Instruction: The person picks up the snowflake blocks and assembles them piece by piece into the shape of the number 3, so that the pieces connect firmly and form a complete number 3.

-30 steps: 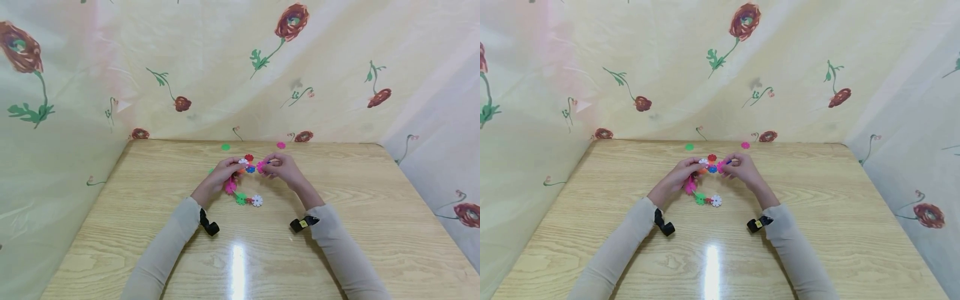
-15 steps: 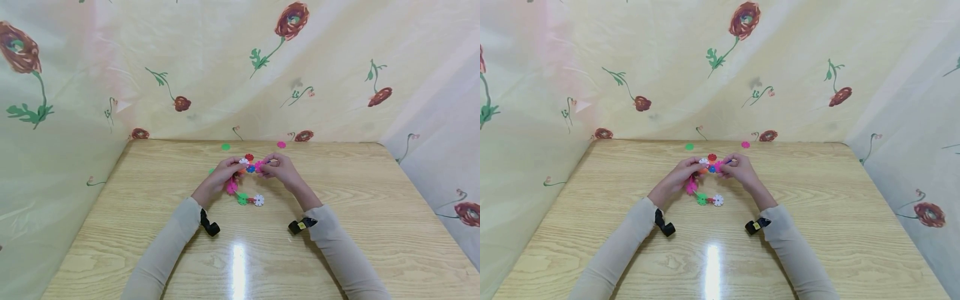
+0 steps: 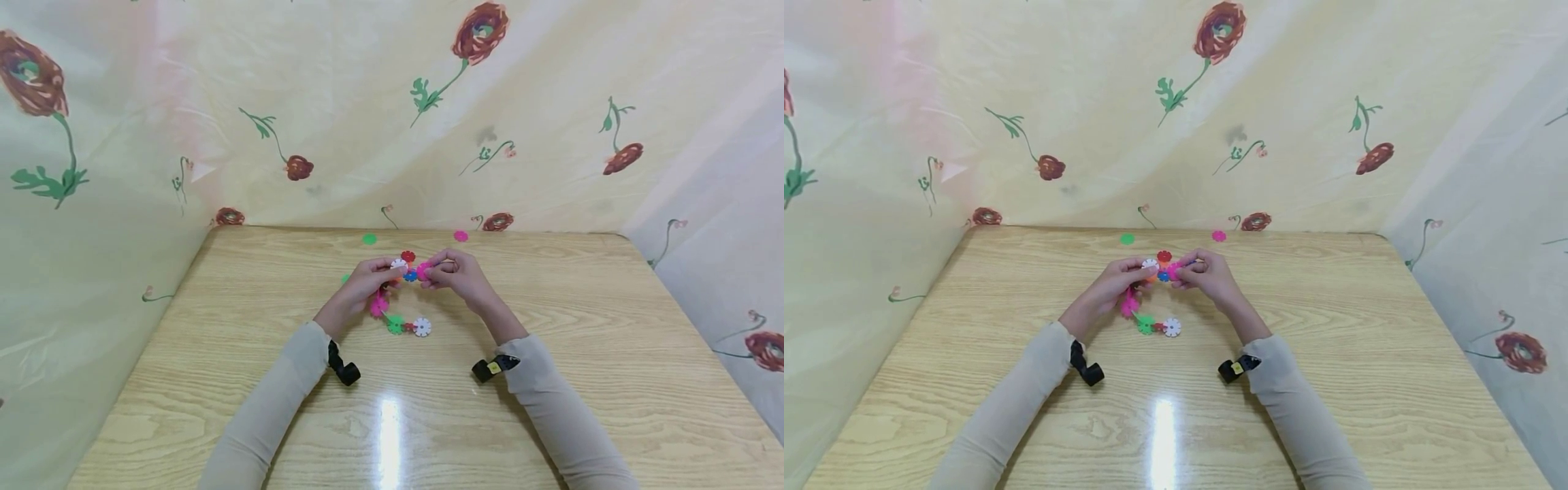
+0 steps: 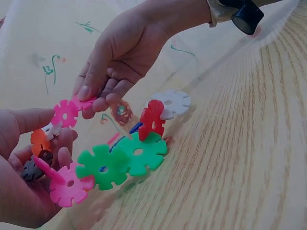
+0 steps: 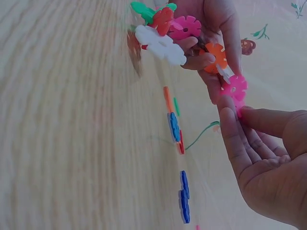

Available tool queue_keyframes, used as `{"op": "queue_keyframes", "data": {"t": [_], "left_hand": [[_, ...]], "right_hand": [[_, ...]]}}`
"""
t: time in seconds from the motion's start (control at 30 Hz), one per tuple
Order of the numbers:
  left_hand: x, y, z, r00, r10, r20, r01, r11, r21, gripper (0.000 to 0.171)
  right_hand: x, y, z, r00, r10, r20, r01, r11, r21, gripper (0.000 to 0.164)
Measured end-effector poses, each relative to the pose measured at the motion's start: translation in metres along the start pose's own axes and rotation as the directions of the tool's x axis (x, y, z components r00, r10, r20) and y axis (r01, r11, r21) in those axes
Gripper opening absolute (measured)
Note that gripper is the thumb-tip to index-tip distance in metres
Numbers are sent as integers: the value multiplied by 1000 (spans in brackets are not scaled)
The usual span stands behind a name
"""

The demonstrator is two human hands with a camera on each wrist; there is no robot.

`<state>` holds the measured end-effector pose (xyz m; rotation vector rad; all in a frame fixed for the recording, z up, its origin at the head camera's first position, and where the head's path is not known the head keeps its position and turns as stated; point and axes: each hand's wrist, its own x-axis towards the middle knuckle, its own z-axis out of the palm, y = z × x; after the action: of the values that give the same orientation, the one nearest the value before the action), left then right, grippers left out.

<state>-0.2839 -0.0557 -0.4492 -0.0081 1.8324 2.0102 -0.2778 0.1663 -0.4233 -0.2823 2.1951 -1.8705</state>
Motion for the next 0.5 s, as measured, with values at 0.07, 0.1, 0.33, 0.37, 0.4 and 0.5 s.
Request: {"op": "queue_keyframes", "data": {"t": [0.07, 0.1, 0.33, 0.37, 0.4, 0.5], "left_hand": [[0, 0, 1, 1000, -1, -7, 1, 1000, 5, 20], [0, 0, 2, 1000, 0, -8, 0, 1000, 5, 20], [-1, 1, 4, 1000, 14, -7, -14, 1000, 6, 22], [-2, 1, 4, 1000, 15, -6, -15, 1000, 5, 21], [-1, 1, 3, 1000, 16, -6, -16, 1000, 7, 21], [-1, 0, 2, 1000, 10, -3, -10, 1000, 21, 19]], "right_hand": [[0, 0, 0, 1000, -8, -4, 8, 1000, -4, 20], [0, 1, 0, 1000, -13, -7, 13, 1000, -3, 20], [0, 1, 3, 998, -58, -24, 59, 998, 23, 19], [0, 1, 3, 998, -58, -26, 59, 998, 26, 19], [0, 1, 3, 998, -54, -27, 55, 998, 31, 19], [1, 3, 4, 999, -34, -26, 35, 999, 35, 17]]}}
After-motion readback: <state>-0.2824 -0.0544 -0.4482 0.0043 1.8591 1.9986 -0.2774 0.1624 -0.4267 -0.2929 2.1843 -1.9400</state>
